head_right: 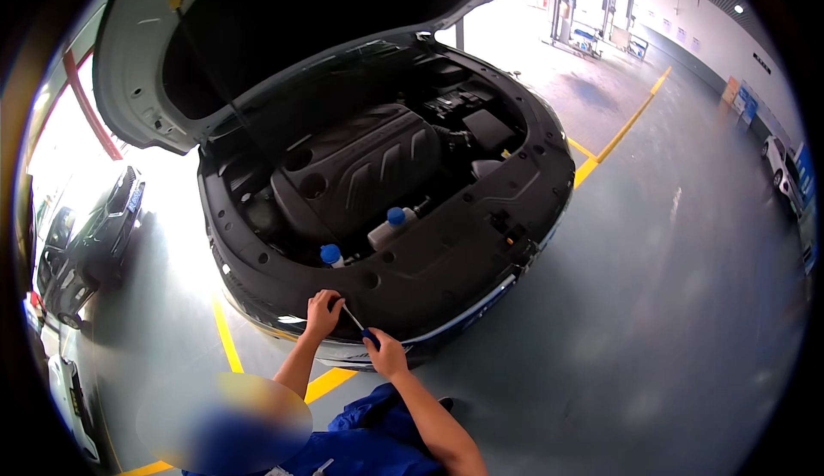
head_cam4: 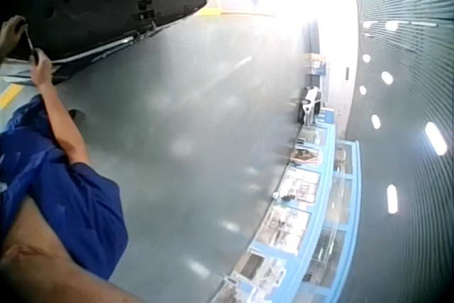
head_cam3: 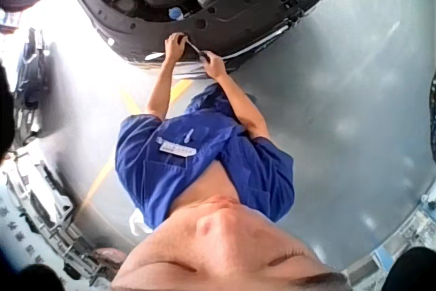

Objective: The person removes several plastic covers and components from the front of a car's engine bay. They use a screwdriver to loosen fasteners and then lift off the parts, placing them aside.

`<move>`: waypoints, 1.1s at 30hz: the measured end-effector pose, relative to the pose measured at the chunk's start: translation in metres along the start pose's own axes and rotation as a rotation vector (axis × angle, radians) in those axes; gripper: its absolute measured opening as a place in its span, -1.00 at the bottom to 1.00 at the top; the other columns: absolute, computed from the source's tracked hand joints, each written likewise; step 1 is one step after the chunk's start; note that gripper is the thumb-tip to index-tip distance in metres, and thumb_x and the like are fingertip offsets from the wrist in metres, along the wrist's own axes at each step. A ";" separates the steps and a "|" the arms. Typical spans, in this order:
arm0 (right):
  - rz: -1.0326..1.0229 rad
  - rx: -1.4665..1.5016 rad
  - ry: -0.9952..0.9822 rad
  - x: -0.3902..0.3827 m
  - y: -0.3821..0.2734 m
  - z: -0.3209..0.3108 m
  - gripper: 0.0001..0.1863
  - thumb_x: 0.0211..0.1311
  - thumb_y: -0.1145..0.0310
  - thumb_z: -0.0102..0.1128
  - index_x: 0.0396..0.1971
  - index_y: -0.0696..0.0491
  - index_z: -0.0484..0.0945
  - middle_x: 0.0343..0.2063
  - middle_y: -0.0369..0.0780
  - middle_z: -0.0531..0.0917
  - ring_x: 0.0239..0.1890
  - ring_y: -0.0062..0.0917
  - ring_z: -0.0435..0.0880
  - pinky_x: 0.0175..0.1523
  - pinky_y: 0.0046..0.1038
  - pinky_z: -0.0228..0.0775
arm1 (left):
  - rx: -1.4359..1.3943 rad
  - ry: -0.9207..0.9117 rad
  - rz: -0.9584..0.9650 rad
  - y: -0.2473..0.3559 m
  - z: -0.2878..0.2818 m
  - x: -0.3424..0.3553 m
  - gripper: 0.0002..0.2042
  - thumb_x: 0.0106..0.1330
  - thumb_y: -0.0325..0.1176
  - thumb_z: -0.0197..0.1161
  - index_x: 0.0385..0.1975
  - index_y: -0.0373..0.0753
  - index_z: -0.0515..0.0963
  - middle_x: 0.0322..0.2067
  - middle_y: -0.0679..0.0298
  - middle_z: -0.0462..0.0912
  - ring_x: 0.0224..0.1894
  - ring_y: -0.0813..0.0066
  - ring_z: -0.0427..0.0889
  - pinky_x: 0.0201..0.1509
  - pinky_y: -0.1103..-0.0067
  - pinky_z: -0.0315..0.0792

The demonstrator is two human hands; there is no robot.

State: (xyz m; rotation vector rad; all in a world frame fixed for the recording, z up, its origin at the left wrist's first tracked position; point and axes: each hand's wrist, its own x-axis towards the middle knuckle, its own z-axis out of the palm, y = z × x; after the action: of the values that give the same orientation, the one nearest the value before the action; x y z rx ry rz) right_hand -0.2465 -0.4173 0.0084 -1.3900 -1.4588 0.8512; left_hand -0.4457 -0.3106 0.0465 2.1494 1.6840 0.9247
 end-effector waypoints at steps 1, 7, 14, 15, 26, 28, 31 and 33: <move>0.018 -0.014 0.022 -0.002 0.003 -0.011 -0.62 0.36 0.21 0.32 0.02 0.15 0.68 -0.11 0.06 0.76 -0.04 0.01 0.74 0.06 -0.20 0.59 | 0.005 0.021 0.007 0.005 0.007 0.002 -0.84 0.32 -0.31 0.39 -0.23 -0.23 0.63 -0.26 0.17 0.66 -0.08 0.14 0.61 0.10 0.30 0.39; 0.128 -0.139 0.257 -0.020 0.027 -0.133 -0.65 0.33 0.25 0.33 -0.01 0.15 0.70 -0.15 0.06 0.76 -0.07 -0.01 0.76 0.03 -0.21 0.61 | -0.418 0.235 -0.262 0.063 0.056 0.017 -0.86 0.42 -0.37 0.31 -0.20 -0.31 0.60 -0.34 0.19 0.62 -0.21 0.28 0.64 -0.15 0.43 0.50; 0.176 -0.268 0.147 0.003 0.039 -0.240 -0.68 0.28 0.28 0.34 -0.05 0.13 0.73 -0.17 0.03 0.77 -0.11 -0.02 0.76 0.01 -0.22 0.61 | -1.736 -0.257 -1.199 0.134 0.134 0.050 -0.89 0.42 -0.40 0.18 -0.28 -0.31 0.55 -0.35 0.20 0.58 -0.32 0.37 0.60 -0.32 0.59 0.46; 0.195 -0.288 0.109 0.008 0.038 -0.247 -0.69 0.27 0.27 0.33 -0.06 0.12 0.73 -0.18 0.02 0.77 -0.12 -0.03 0.76 0.00 -0.21 0.61 | -1.665 -0.295 -1.133 0.140 0.141 0.056 -0.89 0.41 -0.40 0.20 -0.28 -0.32 0.55 -0.36 0.21 0.58 -0.33 0.37 0.59 -0.33 0.58 0.45; 0.093 -0.449 -0.252 0.090 0.055 -0.312 -0.75 0.22 0.32 0.39 -0.12 0.05 0.76 -0.26 -0.11 0.79 -0.25 -0.16 0.78 -0.13 -0.30 0.63 | -0.317 -0.159 0.148 0.168 0.172 0.077 -0.93 0.21 -0.47 0.36 -0.34 -0.29 0.66 -0.38 0.14 0.55 -0.28 0.13 0.58 -0.18 0.34 0.50; 0.091 -0.467 -0.326 0.103 0.053 -0.319 -0.75 0.22 0.31 0.39 -0.12 0.03 0.76 -0.28 -0.14 0.79 -0.27 -0.19 0.78 -0.14 -0.31 0.63 | -0.279 -0.158 0.210 0.168 0.169 0.075 -0.89 0.18 -0.46 0.39 -0.32 -0.28 0.67 -0.36 0.15 0.54 -0.26 0.14 0.57 -0.15 0.34 0.49; 0.061 -0.488 -0.406 0.126 0.057 -0.327 -0.76 0.23 0.30 0.38 -0.12 0.00 0.77 -0.30 -0.16 0.79 -0.28 -0.21 0.77 -0.15 -0.31 0.62 | -0.214 -0.191 0.215 0.166 0.170 0.072 -0.82 0.16 -0.39 0.44 -0.24 -0.23 0.69 -0.30 0.21 0.52 -0.21 0.20 0.54 -0.07 0.38 0.48; 0.027 -0.481 -0.436 0.135 0.062 -0.330 -0.75 0.23 0.29 0.38 -0.11 -0.02 0.77 -0.31 -0.16 0.78 -0.27 -0.20 0.76 -0.15 -0.30 0.62 | -0.192 -0.210 0.197 0.167 0.170 0.068 -0.78 0.16 -0.34 0.47 -0.21 -0.20 0.70 -0.28 0.23 0.52 -0.18 0.23 0.53 -0.05 0.38 0.47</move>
State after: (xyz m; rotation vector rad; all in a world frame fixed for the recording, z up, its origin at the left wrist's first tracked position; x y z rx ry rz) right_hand 0.0915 -0.3122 0.0838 -1.6396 -2.0857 0.8939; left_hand -0.2022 -0.2660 0.0323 2.2211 1.2514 0.8378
